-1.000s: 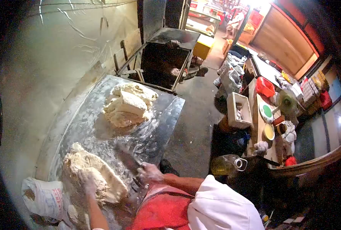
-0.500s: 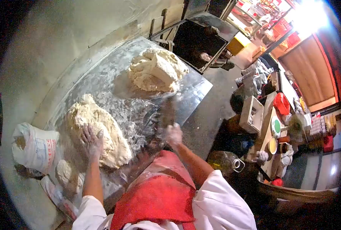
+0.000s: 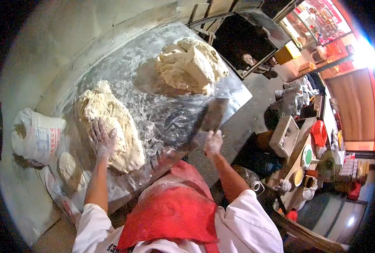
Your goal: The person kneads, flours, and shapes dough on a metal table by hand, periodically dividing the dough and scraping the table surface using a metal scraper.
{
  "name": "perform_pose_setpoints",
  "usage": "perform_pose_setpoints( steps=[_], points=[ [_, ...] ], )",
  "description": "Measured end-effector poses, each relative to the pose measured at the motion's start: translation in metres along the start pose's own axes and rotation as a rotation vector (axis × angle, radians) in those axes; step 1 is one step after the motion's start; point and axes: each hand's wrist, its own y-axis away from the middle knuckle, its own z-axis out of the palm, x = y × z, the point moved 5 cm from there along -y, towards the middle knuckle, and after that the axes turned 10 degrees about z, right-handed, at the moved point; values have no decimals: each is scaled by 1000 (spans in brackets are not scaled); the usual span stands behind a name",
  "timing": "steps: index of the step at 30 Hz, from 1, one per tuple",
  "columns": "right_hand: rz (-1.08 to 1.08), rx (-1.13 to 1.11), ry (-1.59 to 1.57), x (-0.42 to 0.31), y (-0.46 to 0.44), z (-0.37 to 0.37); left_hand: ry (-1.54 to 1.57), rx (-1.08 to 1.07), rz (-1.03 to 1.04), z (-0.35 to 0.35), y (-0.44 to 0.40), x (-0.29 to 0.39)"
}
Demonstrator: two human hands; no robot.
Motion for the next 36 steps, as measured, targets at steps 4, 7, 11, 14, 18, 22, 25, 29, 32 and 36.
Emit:
perform_pose_setpoints(
  steps=[4,7,11,14,18,22,25,29,32,36],
  points=[
    [131,-551,131,-41,61,130,5,-12,-11,3,0,0],
    [-490,-748,510,-101,111,194,17,11,8,4,-1,-4],
    [244,-819,0,-22,69,146,101,87,86,15,5,-10],
    [179,-448,-216,-79,65,21,6,61,54,4,2,-6],
    [123,-297,200,-29,100,-10,-26,49,8,16,-1,-7],
    [-272,-833,640,-25,204,84,132,162,84,28,2,-17],
    [-37,-764,307,-14,185,68,-12,199,170,23,5,-16],
    [186,-385,249,7,128,-26,-223,17,93,30,4,-20],
    [379,-439,155,51,151,-23,-106,305,276,76,-4,-51],
    [-55,-1041,309,45,225,65,-85,208,206,52,-6,-42]
  ],
)
